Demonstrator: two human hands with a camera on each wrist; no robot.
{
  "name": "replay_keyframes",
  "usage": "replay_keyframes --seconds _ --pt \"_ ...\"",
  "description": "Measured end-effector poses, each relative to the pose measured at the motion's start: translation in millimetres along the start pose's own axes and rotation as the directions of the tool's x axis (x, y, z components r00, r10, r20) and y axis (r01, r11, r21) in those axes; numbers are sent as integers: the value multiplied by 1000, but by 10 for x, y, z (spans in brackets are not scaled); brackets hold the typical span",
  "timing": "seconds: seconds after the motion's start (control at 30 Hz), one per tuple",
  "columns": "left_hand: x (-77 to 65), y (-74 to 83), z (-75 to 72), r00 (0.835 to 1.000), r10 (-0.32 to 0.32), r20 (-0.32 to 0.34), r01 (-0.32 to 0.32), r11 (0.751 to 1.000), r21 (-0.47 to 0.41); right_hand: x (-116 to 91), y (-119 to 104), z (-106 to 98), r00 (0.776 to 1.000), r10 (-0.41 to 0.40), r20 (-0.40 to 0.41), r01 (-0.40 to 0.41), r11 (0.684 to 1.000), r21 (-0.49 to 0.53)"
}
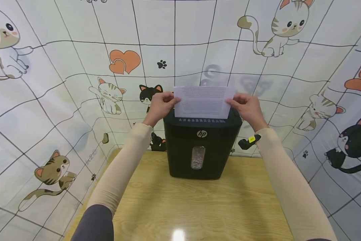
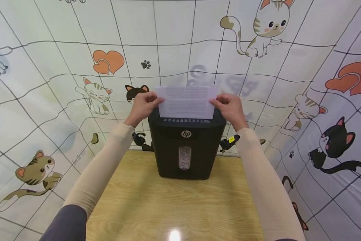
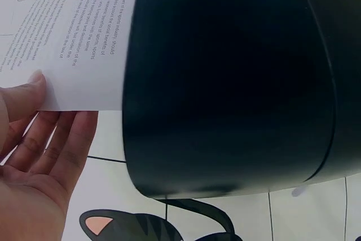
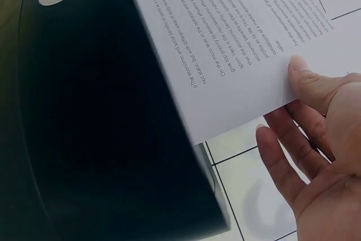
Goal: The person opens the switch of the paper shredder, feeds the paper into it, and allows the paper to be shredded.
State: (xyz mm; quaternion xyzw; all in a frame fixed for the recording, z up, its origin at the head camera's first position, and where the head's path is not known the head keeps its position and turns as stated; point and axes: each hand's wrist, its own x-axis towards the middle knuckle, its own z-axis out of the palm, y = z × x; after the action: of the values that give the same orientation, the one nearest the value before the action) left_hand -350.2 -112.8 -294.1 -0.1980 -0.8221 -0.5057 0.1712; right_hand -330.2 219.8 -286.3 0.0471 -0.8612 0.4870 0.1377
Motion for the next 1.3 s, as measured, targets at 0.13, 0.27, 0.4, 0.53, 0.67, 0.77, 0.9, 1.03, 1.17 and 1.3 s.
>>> replay_keyframes --seconds 0.13,0.27,0.4,0.53,0.67,0.77,0.9,1.03,1.17,1.3 --pt "-4 -43 22 1000 -10 2 10 1000 17 -4 52 13 1000 -13 19 13 1000 8" --pt "-10 -73 29 1000 -23 11 23 1000 17 -10 85 31 999 -19 30 18 1000 7" --pt "-26 -85 26 999 -48 26 48 999 12 -22 89 42 999 -3 41 3 1000 -2" --pt "-49 -109 26 998 -55 37 54 998 23 -30 110 47 998 -4 57 6 1000 -22" --pt "-59 -152 36 998 -37 46 36 999 23 -36 144 49 997 -8 74 12 999 -41" --pt "-64 -166 42 998 -37 53 36 999 11 -36 168 52 996 -13 85 17 999 -47" --pt "-68 -161 47 998 -43 54 43 999 12 -38 179 59 996 -22 89 27 998 -56" --pt "-68 -139 50 998 -39 53 38 999 31 -37 186 58 996 -24 88 30 997 -69" --pt "-58 -127 52 998 -38 54 35 998 46 -25 201 54 996 -18 87 24 997 -68" --pt "-50 -135 50 998 -43 55 41 998 45 -25 202 57 996 -17 85 22 998 -59"
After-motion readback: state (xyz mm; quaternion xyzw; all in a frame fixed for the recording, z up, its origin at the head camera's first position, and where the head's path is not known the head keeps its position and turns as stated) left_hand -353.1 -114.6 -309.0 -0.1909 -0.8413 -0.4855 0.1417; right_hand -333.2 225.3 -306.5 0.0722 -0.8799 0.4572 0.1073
